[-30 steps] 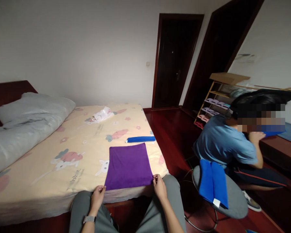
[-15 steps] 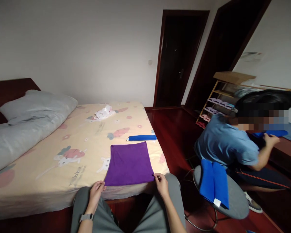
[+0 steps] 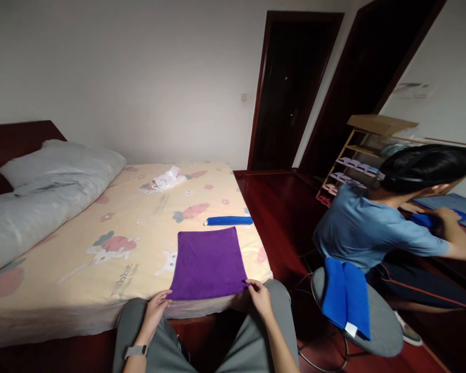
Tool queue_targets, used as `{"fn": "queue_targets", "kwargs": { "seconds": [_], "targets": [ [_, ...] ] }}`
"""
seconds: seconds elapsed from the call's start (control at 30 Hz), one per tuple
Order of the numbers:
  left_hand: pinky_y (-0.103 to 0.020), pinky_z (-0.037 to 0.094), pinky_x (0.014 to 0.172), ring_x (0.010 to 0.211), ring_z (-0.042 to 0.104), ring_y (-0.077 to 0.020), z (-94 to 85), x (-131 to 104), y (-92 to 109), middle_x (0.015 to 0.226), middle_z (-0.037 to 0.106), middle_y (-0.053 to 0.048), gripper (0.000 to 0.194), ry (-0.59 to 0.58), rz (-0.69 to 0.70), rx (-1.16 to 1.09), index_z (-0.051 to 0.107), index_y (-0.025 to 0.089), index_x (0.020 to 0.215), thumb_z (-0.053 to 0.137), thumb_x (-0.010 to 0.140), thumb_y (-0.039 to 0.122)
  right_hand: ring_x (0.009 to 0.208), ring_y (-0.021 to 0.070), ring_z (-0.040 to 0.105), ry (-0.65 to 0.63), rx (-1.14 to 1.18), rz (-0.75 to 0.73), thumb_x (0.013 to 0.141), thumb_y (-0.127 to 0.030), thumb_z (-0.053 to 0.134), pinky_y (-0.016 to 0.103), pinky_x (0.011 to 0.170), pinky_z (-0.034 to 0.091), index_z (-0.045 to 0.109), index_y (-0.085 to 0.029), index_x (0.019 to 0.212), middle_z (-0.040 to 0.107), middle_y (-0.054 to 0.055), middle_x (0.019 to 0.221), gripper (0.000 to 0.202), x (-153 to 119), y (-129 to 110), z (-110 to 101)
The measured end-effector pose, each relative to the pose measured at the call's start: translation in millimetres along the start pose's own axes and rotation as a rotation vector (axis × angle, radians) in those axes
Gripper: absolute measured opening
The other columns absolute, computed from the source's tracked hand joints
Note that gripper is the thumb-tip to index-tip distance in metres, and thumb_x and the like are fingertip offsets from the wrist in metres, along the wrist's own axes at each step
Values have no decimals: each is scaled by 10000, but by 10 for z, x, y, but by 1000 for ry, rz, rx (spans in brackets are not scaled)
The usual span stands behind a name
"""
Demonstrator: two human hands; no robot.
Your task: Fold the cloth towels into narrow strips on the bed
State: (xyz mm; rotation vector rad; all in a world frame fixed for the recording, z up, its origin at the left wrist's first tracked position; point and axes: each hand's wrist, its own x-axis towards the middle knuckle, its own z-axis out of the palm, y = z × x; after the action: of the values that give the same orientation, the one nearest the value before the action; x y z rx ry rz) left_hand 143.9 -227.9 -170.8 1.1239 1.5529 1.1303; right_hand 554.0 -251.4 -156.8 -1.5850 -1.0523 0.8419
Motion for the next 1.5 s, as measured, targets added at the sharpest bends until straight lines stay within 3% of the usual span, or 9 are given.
{"fn": "queue_targets", "kwargs": {
  "seconds": [0.1, 0.2, 0.57, 0.8, 0.9, 1.07, 1.33, 1.5],
  "targets": [
    [-395, 595, 806, 934, 726, -295, -8, 24, -47, 1083, 747, -160, 467, 5, 22, -58, 729, 148, 940, 736, 562, 423, 938, 283, 706, -28, 93, -21, 663, -404, 645, 384, 881, 545, 752, -156, 942, 764, 121, 991, 389, 2, -18, 1],
    [-393, 591, 830, 1029, 703, -314, 11, 54, -87, 1081, 750, -159, 501, 28, 30, -62, 732, 147, 967, 754, 571, 454, 913, 274, 709, -30, 105, -28, 670, -415, 665, 375, 863, 554, 751, -151, 955, 763, 120, 985, 398, 13, 3, 7],
    [-439, 550, 933, 1018, 699, -308, 33, 112, -141, 1046, 751, -140, 482, 125, 160, 44, 724, 151, 962, 691, 701, 554, 829, 263, 702, -18, 133, -33, 696, -663, 668, 354, 743, 564, 727, -162, 932, 753, 109, 901, 557, 90, 117, 93],
    [-364, 587, 766, 855, 723, -254, 136, 102, -118, 954, 743, -107, 548, 23, 135, -18, 658, 162, 1024, 635, 750, 635, 848, 278, 705, 6, 64, -8, 732, -625, 609, 377, 755, 566, 710, -173, 945, 756, 106, 900, 510, 144, 224, 116],
    [-343, 577, 654, 797, 721, -255, 162, 116, -129, 904, 734, -97, 586, 35, 111, 3, 642, 163, 1008, 613, 744, 685, 878, 286, 711, 5, 44, 2, 740, -542, 605, 389, 781, 564, 717, -170, 980, 762, 109, 930, 457, 145, 220, 107],
    [-337, 563, 615, 741, 717, -250, 181, 171, -177, 880, 721, -90, 626, 67, 93, -11, 625, 159, 991, 623, 710, 719, 916, 291, 707, -4, 5, -6, 673, -438, 641, 394, 846, 544, 746, -178, 945, 764, 107, 994, 391, 166, 191, 97],
    [-341, 547, 595, 717, 708, -256, 179, 230, -231, 873, 711, -83, 656, 89, 56, -66, 600, 164, 1003, 659, 668, 725, 794, 272, 693, -37, 61, -29, 723, -560, 645, 362, 717, 548, 729, -166, 903, 755, 100, 862, 441, 213, 160, 150],
    [-343, 544, 584, 711, 710, -261, 181, 266, -265, 891, 706, -87, 660, 94, 48, -72, 610, 161, 1000, 683, 649, 714, 772, 263, 686, -42, 58, -37, 757, -578, 618, 365, 731, 545, 716, -162, 938, 748, 96, 844, 464, 213, 173, 162]
  ]
}}
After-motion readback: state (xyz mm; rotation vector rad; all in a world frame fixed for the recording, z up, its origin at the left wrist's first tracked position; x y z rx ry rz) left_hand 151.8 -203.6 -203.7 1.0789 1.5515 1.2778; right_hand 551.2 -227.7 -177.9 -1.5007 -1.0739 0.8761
